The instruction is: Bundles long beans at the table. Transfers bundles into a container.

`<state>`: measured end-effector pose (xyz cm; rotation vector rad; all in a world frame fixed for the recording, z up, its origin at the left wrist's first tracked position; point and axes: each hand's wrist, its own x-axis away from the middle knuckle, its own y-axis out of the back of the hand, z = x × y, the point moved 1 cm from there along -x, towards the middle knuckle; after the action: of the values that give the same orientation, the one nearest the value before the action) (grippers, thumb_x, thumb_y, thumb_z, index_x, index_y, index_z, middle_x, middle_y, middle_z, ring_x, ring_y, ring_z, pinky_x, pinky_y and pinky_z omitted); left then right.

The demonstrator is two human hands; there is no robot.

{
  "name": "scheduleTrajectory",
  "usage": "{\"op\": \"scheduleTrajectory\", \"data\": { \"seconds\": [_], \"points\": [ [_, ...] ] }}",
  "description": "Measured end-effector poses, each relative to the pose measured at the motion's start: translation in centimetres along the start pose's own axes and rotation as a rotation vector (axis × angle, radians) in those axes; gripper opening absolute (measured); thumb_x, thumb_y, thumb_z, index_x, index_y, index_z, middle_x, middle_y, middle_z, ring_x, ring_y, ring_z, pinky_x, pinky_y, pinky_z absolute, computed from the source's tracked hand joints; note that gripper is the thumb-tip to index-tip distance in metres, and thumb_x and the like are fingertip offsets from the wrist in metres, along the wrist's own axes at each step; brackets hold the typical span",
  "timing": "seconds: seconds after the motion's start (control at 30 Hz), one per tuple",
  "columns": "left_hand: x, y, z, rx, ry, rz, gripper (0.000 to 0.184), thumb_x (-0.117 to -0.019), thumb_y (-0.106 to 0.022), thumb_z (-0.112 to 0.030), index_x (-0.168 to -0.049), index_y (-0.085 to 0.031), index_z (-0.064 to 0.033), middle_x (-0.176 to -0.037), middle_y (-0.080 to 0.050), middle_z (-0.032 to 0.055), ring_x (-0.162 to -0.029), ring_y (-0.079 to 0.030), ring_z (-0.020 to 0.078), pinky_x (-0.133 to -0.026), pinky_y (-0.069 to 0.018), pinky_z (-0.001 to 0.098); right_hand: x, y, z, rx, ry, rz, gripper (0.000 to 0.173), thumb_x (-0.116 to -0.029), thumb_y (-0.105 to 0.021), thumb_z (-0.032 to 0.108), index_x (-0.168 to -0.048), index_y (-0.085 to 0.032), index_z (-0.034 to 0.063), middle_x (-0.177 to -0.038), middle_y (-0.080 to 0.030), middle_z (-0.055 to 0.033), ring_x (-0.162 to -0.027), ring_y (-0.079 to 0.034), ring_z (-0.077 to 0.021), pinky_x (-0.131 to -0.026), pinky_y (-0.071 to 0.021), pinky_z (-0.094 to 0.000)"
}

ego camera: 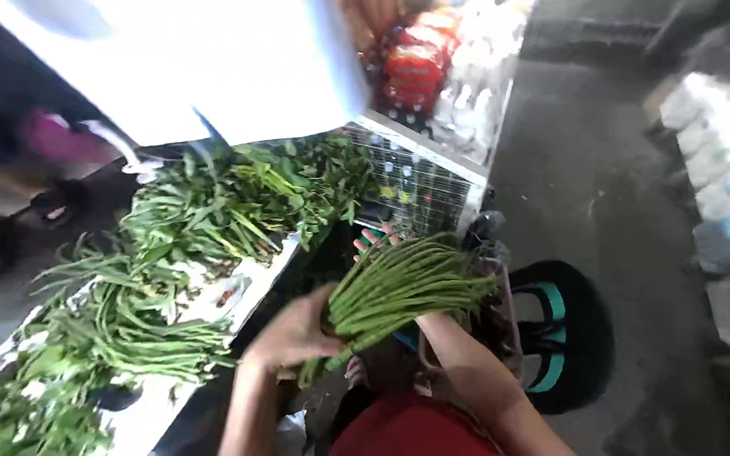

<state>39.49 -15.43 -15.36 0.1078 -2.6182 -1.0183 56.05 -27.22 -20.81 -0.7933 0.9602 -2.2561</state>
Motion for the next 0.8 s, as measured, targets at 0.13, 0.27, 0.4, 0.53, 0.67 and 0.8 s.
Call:
{"op": "scheduleTrajectory", "data": {
  "seconds": [0.13, 0.27, 0.4, 0.53, 0.67, 0.8],
  "points": [
    [4.5, -7.0, 6.6, 0.306, 0.095, -0.21, 0.094, -0.0613, -0.091, -0.021, -0.144, -0.05, -0.0065, -0.123, -0.069, 0.0099, -0.113, -0.067, 0.0172, -0.1, -0.0561, 0.0427, -3.8, 0.5, -4.9, -0.168, -0.139, 0.428, 0.071, -0.1042, -0.016, 0.066, -0.161, -0.026, 0.0248, -0.14, -0.061, -0.018, -0.12, -0.066, -0.0375, -0.092, -0.0583, -0.0506],
    [7.9, -7.8, 9.4, 0.367, 0.077, -0.395, 0.089, -0.0632, -0.089, -0.029, -0.14, -0.051, -0.0052, -0.12, -0.07, 0.0079, -0.11, -0.067, 0.0128, -0.098, -0.0562, 0.039, -5.3, -3.1, -9.5, -0.267, -0.317, 0.818, 0.076, -0.102, -0.019, 0.07, -0.152, -0.05, 0.022, -0.132, -0.068, -0.0157, -0.116, -0.069, -0.039, -0.091, -0.0606, -0.0524],
    [10.0, -7.9, 11.5, 0.401, 0.07, -0.55, 0.089, -0.0642, -0.088, -0.028, -0.14, -0.05, -0.0011, -0.12, -0.07, 0.0099, -0.11, -0.068, 0.0125, -0.098, -0.0562, 0.037, -5.8, -8.0, -12.5, -0.203, -0.467, 0.928, 0.071, -0.1032, -0.028, 0.066, -0.148, -0.056, 0.0179, -0.128, -0.071, -0.0155, -0.113, -0.071, -0.0377, -0.091, -0.0611, -0.0508],
    [11.8, -8.0, 13.4, 0.473, 0.114, -0.655, 0.095, -0.0624, -0.09, -0.026, -0.143, -0.047, 0.0018, -0.125, -0.068, 0.0113, -0.115, -0.065, 0.0113, -0.101, -0.054, 0.0341, -5.2, -13.0, -15.4, 0.137, -0.53, 0.775, 0.071, -0.1056, -0.006, 0.061, -0.145, -0.05, 0.0212, -0.116, -0.074, -0.0112, -0.098, -0.074, -0.0301, -0.077, -0.0615, -0.0428],
    [14.0, -7.9, 15.5, 0.639, 0.114, -0.729, 0.095, -0.0601, -0.09, -0.017, -0.142, -0.046, 0.0006, -0.124, -0.068, 0.0039, -0.113, -0.065, 0.005, -0.1, -0.0552, 0.0279, -7.5, -14.4, -21.6, 0.121, -0.544, 0.939, 0.065, -0.1072, -0.017, 0.061, -0.153, -0.041, 0.0216, -0.115, -0.075, -0.0138, -0.093, -0.077, -0.0323, -0.073, -0.0647, -0.042],
    [15.6, -8.5, 18.2, 0.746, 0.074, -0.832, 0.098, -0.0589, -0.091, -0.017, -0.143, -0.044, 0.003, -0.125, -0.068, 0.0045, -0.114, -0.065, 0.0062, -0.101, -0.0553, 0.0287, -6.2, -19.8, -23.8, 0.795, -0.367, 0.553, 0.045, -0.1141, -0.022, 0.028, -0.154, -0.032, 0.0115, -0.118, -0.067, -0.0186, -0.091, -0.071, -0.0274, -0.076, -0.0589, -0.0393]
  ]
}}
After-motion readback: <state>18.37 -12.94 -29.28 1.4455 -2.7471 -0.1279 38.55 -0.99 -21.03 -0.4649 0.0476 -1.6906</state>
